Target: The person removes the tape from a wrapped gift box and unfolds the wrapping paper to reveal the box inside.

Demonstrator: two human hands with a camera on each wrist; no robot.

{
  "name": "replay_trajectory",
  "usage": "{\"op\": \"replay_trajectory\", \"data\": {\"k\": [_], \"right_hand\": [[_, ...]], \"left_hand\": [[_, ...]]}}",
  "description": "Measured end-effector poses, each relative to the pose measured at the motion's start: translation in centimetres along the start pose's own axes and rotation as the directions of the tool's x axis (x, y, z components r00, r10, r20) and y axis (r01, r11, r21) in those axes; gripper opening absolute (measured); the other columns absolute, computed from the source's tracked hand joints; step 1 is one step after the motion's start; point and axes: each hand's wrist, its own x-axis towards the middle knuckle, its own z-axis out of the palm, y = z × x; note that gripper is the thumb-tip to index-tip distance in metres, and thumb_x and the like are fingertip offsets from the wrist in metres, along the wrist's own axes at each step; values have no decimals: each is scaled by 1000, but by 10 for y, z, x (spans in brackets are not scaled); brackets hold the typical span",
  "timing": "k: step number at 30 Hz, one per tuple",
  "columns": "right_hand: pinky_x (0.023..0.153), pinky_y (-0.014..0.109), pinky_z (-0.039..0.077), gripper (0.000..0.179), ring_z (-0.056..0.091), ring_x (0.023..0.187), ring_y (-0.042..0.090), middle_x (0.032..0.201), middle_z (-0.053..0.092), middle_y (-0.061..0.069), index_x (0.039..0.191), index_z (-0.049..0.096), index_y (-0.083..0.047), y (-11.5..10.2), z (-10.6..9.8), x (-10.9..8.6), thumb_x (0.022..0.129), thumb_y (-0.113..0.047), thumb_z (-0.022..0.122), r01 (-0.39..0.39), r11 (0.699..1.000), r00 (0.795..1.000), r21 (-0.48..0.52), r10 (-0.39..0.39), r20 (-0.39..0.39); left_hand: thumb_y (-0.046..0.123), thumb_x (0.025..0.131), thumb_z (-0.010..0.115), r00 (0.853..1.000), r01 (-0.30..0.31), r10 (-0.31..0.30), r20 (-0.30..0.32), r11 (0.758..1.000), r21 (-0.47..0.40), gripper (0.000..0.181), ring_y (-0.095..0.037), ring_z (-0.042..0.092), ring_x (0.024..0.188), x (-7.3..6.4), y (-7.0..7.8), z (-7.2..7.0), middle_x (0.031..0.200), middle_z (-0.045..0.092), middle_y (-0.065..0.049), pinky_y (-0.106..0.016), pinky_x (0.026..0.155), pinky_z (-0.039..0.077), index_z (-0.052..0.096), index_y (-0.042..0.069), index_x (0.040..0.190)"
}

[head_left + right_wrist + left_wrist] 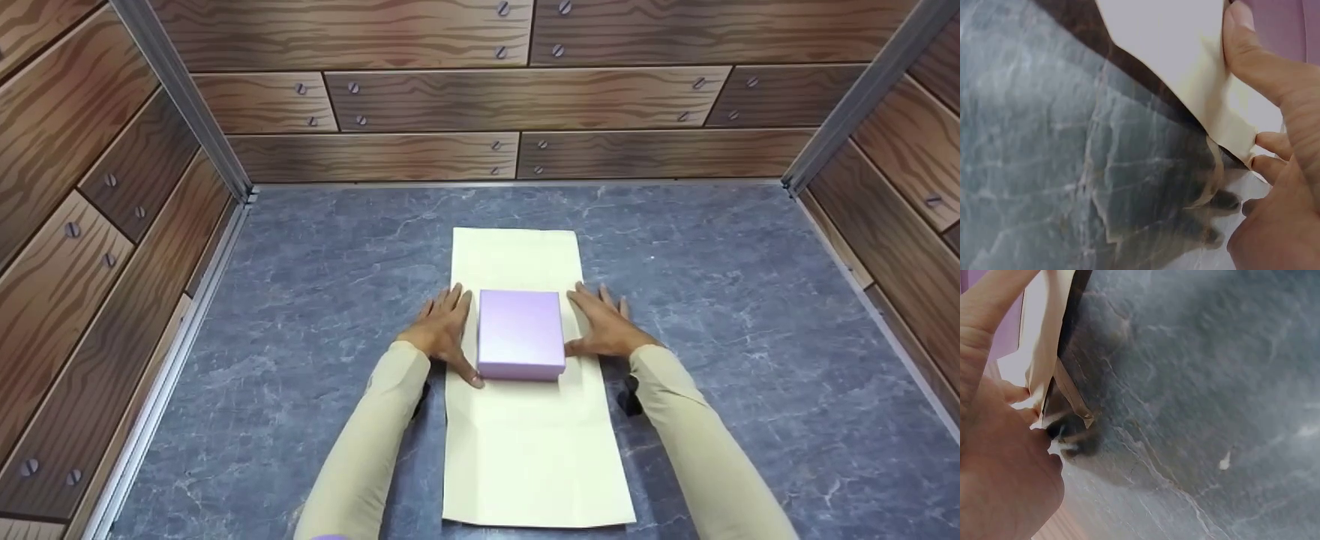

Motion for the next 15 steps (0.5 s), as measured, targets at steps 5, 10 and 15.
{"op": "replay_trajectory", "data": {"k": [5,10,15], "right_hand": [[113,74,-7,101,4,147,57,160,25,30,150,39,6,-3,-2,-9,73,-32,91,44,996,999,-75,-42,28],[114,73,-7,120,6,148,55,160,22,32,151,34,9,-10,0,-28,62,-45,94,81,987,993,-137,-68,96],[114,73,-7,138,8,148,54,161,12,35,153,25,13,-17,4,-42,53,-53,95,111,979,984,-172,-84,159]], "left_hand": [[58,55,95,1000,-5,4,8,1000,17,148,-35,-4,155,-3,3,-1,169,-1,-16,-47,125,1,7,10,163],[55,59,95,998,-67,67,22,997,34,142,-34,-2,155,-18,5,4,169,0,-16,-45,125,1,11,4,162],[57,56,95,990,-135,133,42,990,35,147,-35,-2,155,-39,4,14,168,-1,-18,-47,125,3,9,3,162]]}}
